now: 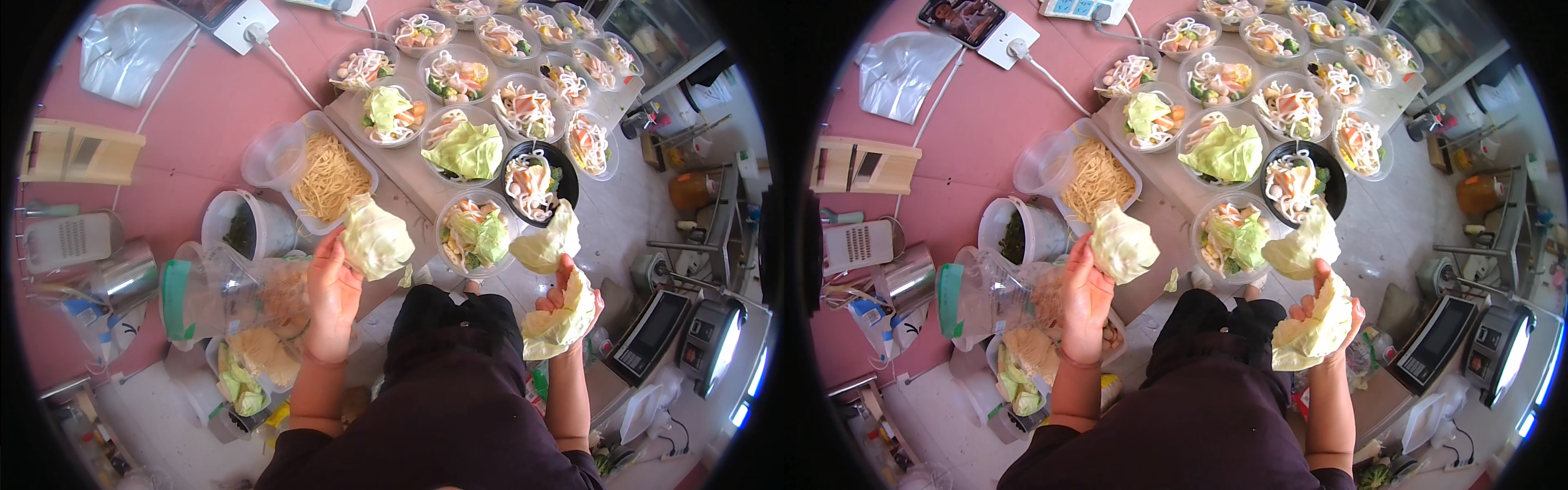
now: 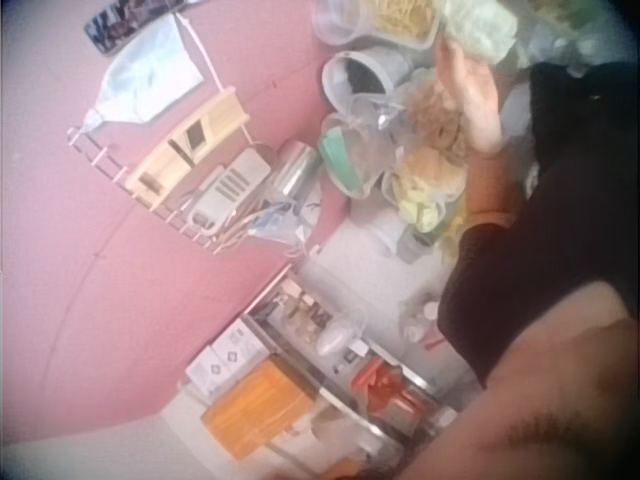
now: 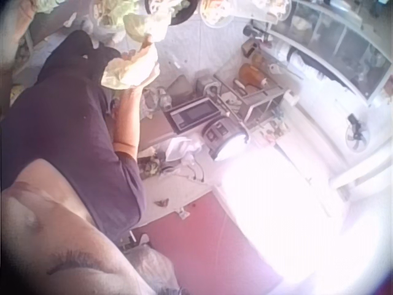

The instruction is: The person assembles multiple small food bowls by hand, adding noodles and tearing cabbage leaves into each bowl. The bowls are arranged on a countertop and filled sequentially with visible ingredients.

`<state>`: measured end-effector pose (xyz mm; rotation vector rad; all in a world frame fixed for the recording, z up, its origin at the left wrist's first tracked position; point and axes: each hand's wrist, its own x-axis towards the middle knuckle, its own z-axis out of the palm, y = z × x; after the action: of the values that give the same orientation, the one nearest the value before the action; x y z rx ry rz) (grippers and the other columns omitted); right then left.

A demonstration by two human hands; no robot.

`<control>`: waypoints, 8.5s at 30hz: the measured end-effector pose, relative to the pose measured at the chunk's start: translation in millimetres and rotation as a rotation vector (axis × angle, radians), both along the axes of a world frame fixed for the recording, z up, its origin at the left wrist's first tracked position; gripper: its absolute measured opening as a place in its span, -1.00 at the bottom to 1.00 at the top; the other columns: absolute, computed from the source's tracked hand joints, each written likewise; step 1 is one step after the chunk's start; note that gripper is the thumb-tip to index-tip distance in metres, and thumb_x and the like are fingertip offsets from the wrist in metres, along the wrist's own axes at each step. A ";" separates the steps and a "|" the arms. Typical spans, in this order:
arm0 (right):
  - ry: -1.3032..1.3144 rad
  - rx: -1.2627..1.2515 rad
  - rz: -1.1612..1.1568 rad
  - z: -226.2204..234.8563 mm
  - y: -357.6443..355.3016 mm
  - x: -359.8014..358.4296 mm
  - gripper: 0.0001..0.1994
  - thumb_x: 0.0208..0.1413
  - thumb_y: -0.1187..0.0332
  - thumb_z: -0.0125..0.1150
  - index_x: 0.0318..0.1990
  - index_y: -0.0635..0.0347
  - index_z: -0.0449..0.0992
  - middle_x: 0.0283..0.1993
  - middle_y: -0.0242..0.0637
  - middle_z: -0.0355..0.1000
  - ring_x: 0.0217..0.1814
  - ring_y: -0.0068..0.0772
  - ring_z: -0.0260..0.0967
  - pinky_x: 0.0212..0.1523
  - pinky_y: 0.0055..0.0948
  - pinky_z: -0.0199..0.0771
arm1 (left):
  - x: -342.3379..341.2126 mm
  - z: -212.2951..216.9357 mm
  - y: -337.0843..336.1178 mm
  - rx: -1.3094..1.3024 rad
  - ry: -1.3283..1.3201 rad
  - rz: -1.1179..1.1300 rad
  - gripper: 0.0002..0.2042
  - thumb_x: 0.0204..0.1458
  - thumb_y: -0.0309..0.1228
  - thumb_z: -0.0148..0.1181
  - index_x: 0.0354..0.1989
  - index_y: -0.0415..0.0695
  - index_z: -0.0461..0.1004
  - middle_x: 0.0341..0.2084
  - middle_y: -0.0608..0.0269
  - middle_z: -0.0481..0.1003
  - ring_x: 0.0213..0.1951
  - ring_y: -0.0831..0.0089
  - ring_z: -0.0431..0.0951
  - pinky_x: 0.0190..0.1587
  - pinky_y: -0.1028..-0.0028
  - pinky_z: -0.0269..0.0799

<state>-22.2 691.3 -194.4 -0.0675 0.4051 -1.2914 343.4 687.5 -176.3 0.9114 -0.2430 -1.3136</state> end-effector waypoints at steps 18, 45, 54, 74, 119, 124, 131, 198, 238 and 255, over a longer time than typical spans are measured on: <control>-0.062 0.002 0.288 33.6 -13.2 41.6 -0.26 -0.01 0.06 0.21 0.26 0.36 0.19 0.43 0.11 -0.03 -0.22 0.00 0.55 -0.18 -0.15 0.64 | -53.3 29.1 -17.6 0.053 -0.015 -0.533 -0.61 0.23 -0.46 0.04 0.23 -0.26 0.27 -0.03 0.12 0.50 -0.01 0.42 0.52 0.05 0.42 0.47; 0.147 0.215 0.805 7.9 -197.7 -89.9 -0.38 0.23 0.22 0.06 0.40 0.10 0.04 0.21 -0.04 0.31 -0.18 -0.31 0.51 -0.24 -0.35 0.62 | -255.6 32.2 -76.7 0.067 -0.467 0.931 -0.92 0.22 -0.54 0.06 -0.17 -0.24 0.42 -0.23 0.18 0.52 -0.23 0.38 0.56 -0.13 0.34 0.56; 0.196 0.476 1.048 8.4 -201.6 -103.9 -0.47 0.32 0.01 -0.19 0.22 0.24 0.28 0.26 0.05 0.30 -0.17 -0.06 0.55 -0.13 -0.09 0.60 | -422.1 -86.2 170.8 0.837 -0.931 0.986 -0.90 0.13 -0.60 0.17 -0.20 -0.27 0.49 -0.36 0.33 0.53 -0.30 0.62 0.47 -0.19 0.59 0.41; 0.385 -0.429 0.978 34.9 -75.9 -150.3 -0.43 0.30 0.33 0.05 0.37 -0.01 -0.05 0.29 -0.25 0.16 0.32 -0.23 0.18 0.30 -0.10 0.25 | -511.6 -1.2 58.1 0.211 -0.322 0.988 -0.62 0.18 -0.53 0.12 0.16 -0.16 0.23 0.09 0.19 0.34 0.07 0.44 0.41 0.06 0.41 0.42; 0.381 -0.278 1.228 37.4 -330.6 -78.4 -0.23 0.02 0.33 0.38 0.32 0.07 0.01 0.20 -0.21 0.25 0.22 -0.28 0.27 0.22 -0.22 0.32 | -346.1 30.8 -133.6 -0.008 0.284 0.178 -0.45 0.20 -0.30 0.10 0.33 -0.09 0.09 0.09 0.09 0.40 0.01 0.28 0.53 -0.12 0.32 0.61; 0.359 0.083 1.271 28.0 -324.6 -71.6 -0.53 0.25 0.07 0.06 0.21 0.11 0.27 0.16 -0.19 0.36 0.18 -0.25 0.34 0.13 -0.18 0.38 | -367.2 52.6 -147.4 -0.018 -0.176 0.457 -0.27 0.00 -0.34 0.34 0.34 -0.05 0.08 0.16 0.17 0.34 0.05 0.22 0.47 -0.12 0.33 0.57; 0.353 0.097 1.244 26.6 -315.9 -69.5 -0.54 0.23 0.09 0.04 0.19 0.13 0.28 0.14 -0.21 0.38 0.12 -0.22 0.38 -0.05 -0.18 0.43 | -359.4 42.9 -150.1 0.383 -1.655 0.434 -0.44 -0.17 -0.56 0.41 0.10 -0.13 0.42 -0.01 0.23 0.47 0.11 0.34 0.41 -0.08 0.44 0.47; 0.968 -1.003 0.497 22.1 -342.4 -154.6 -0.57 -0.16 0.59 0.44 -0.11 0.20 0.38 -0.09 -0.24 0.47 0.01 -0.31 0.42 0.06 -0.40 0.39 | -382.9 23.3 -188.8 -0.337 -1.853 0.470 -0.72 -0.17 -0.71 0.23 -0.28 -0.19 0.34 -0.21 0.07 0.48 -0.09 -0.01 0.57 -0.22 0.20 0.61; 0.722 -0.432 0.483 6.7 -433.2 -200.7 -0.56 0.13 0.62 0.16 0.18 0.25 0.29 0.08 -0.27 0.39 0.10 -0.48 0.35 0.14 -0.43 0.36 | -377.3 13.4 -240.6 -0.027 0.182 0.216 -0.50 0.21 -0.08 0.07 0.16 -0.21 0.28 0.05 0.13 0.43 0.08 0.29 0.47 0.12 0.25 0.42; 1.293 -1.400 -0.154 29.3 -391.3 -173.9 -0.58 -0.33 0.76 0.33 -0.24 0.22 0.39 -0.26 -0.18 0.37 -0.27 -0.16 0.40 -0.34 -0.34 0.45 | -426.2 27.9 -276.5 -0.033 -1.454 0.326 -0.57 -0.11 -0.59 0.33 0.00 -0.24 0.43 -0.04 -0.03 0.51 -0.10 0.17 0.59 -0.14 0.38 0.52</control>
<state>-196.1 299.9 -165.1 -2.1412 0.4894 -1.3108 -82.9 411.0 -148.3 1.6574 -1.1587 -0.1393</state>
